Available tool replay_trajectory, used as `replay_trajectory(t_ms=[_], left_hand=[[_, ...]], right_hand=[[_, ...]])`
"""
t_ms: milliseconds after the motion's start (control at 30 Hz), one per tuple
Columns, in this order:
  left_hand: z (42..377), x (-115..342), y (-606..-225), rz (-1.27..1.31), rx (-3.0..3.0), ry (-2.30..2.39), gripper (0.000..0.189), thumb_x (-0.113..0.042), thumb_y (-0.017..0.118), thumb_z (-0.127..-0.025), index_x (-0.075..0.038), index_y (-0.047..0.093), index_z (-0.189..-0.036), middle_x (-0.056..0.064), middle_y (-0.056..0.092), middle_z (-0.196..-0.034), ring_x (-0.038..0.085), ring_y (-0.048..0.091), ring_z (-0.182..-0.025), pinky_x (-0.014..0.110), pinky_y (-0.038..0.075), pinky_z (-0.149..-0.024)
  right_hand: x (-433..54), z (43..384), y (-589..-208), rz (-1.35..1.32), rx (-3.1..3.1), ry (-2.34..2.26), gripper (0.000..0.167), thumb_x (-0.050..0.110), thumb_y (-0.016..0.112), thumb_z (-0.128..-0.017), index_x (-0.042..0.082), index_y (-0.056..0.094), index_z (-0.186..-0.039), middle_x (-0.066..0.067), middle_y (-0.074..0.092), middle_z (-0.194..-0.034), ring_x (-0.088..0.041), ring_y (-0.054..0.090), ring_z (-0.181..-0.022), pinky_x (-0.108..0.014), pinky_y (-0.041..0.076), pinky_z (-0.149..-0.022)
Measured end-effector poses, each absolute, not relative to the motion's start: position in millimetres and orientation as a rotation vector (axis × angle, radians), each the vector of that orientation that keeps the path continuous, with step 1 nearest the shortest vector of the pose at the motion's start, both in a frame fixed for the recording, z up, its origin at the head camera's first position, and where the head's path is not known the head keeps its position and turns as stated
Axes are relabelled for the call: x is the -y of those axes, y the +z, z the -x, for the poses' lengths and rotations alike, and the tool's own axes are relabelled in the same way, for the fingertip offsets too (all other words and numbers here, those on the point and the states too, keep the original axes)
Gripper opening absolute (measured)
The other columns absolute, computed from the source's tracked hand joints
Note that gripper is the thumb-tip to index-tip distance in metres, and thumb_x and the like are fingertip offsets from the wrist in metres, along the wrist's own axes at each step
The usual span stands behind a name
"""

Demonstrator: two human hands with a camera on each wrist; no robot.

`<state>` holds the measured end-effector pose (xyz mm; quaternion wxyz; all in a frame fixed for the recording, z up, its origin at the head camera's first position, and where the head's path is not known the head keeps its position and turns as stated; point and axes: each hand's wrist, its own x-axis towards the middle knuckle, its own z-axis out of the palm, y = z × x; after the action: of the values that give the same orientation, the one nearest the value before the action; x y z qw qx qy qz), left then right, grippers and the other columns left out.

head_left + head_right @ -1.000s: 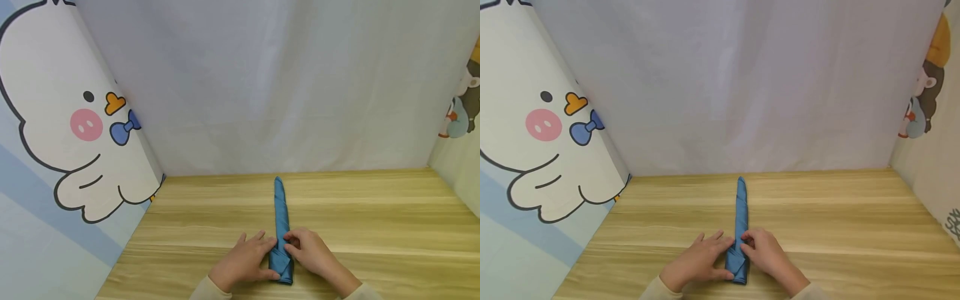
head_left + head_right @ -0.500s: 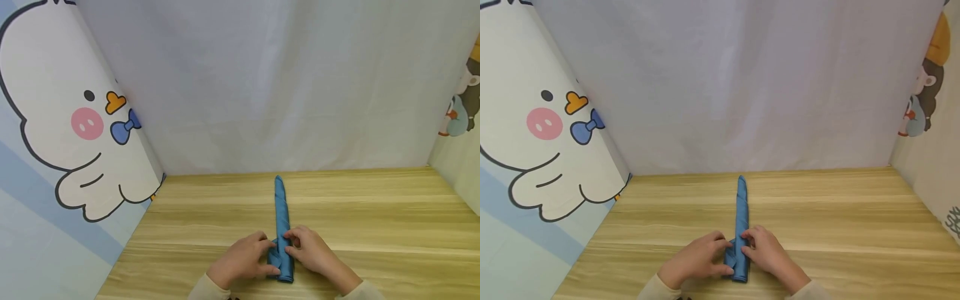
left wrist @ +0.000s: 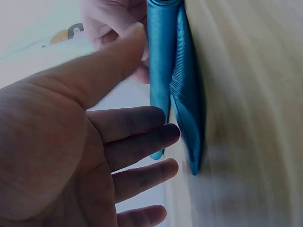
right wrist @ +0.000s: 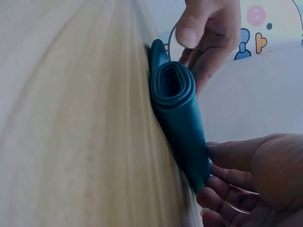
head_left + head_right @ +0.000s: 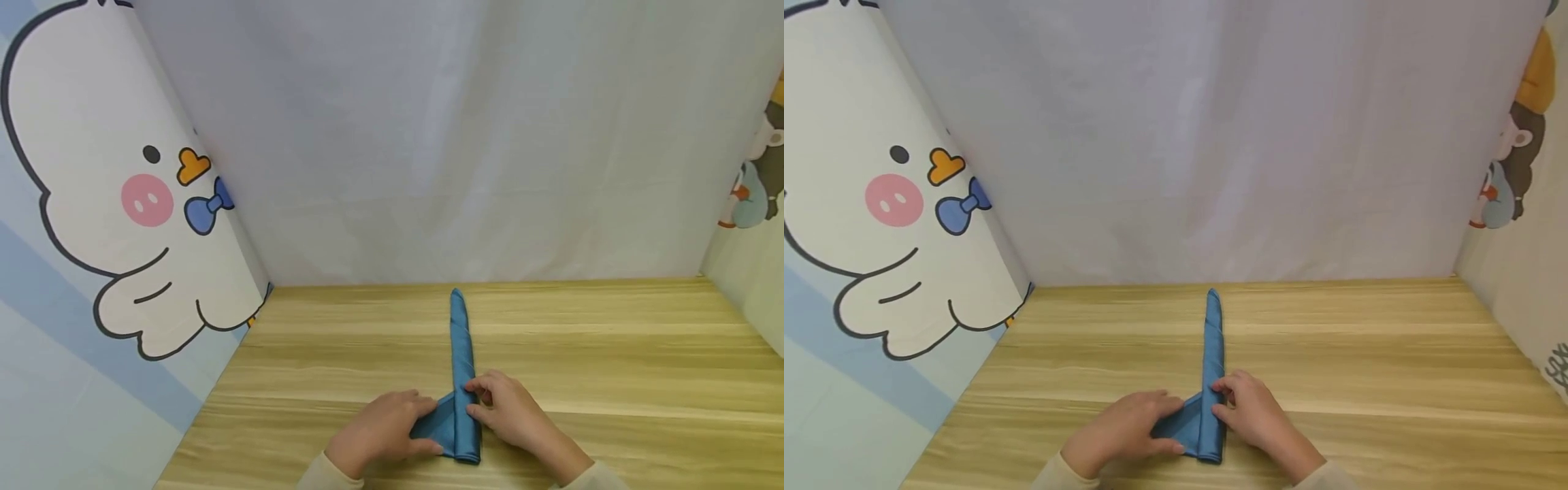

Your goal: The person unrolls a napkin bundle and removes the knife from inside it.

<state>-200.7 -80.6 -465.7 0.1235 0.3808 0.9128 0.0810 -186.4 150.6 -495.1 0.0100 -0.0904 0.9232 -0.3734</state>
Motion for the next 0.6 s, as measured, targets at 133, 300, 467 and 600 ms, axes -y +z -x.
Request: replay_trajectory(t_ms=[133, 300, 467, 600], left_hand=[[199.3, 84.3, -469.0, -1.108, -2.671, 0.192, 0.065, -0.056, 0.065, -0.085, -0.016, 0.057, -0.136, -0.001, 0.054, -0.137, 0.020, 0.049, -0.128, 0.034, 0.041, -0.102], [200.3, 80.9, -471.7, -1.133, -2.694, 0.166, 0.063, -0.053, 0.061, -0.089, -0.017, 0.052, -0.141, 0.000, 0.043, -0.148, 0.024, 0.039, -0.136, 0.044, 0.040, -0.103], [201.7, 76.9, -477.4, -1.142, -2.674, 0.217, 0.068, -0.055, 0.053, -0.094, -0.021, 0.036, -0.150, -0.006, 0.027, -0.156, 0.022, 0.022, -0.144, 0.058, 0.034, -0.103], [201.6, 76.7, -481.6, -1.095, -2.649, 0.180, 0.067, -0.054, 0.052, -0.094, -0.025, 0.033, -0.152, -0.008, 0.025, -0.157, 0.021, 0.021, -0.144, 0.060, 0.033, -0.102]], right_hand=[[-149.9, 185.9, -495.3, 0.268, -2.900, -1.156, 0.023, 0.015, 0.079, -0.080, 0.017, 0.072, -0.103, 0.009, 0.058, -0.090, -0.009, 0.053, -0.081, -0.030, 0.047, -0.071], [-150.6, 185.5, -494.6, 0.276, -2.901, -1.165, 0.023, 0.014, 0.079, -0.080, 0.016, 0.072, -0.102, 0.008, 0.059, -0.090, -0.009, 0.053, -0.081, -0.030, 0.047, -0.071], [-150.4, 186.0, -494.8, 0.312, -2.892, -1.150, 0.024, 0.016, 0.079, -0.081, 0.014, 0.072, -0.104, 0.006, 0.058, -0.091, -0.010, 0.053, -0.081, -0.031, 0.047, -0.071], [-149.8, 185.4, -495.8, 0.354, -2.927, -1.122, 0.027, 0.020, 0.080, -0.080, 0.012, 0.071, -0.105, 0.005, 0.060, -0.095, -0.013, 0.057, -0.089, -0.037, 0.049, -0.078]])
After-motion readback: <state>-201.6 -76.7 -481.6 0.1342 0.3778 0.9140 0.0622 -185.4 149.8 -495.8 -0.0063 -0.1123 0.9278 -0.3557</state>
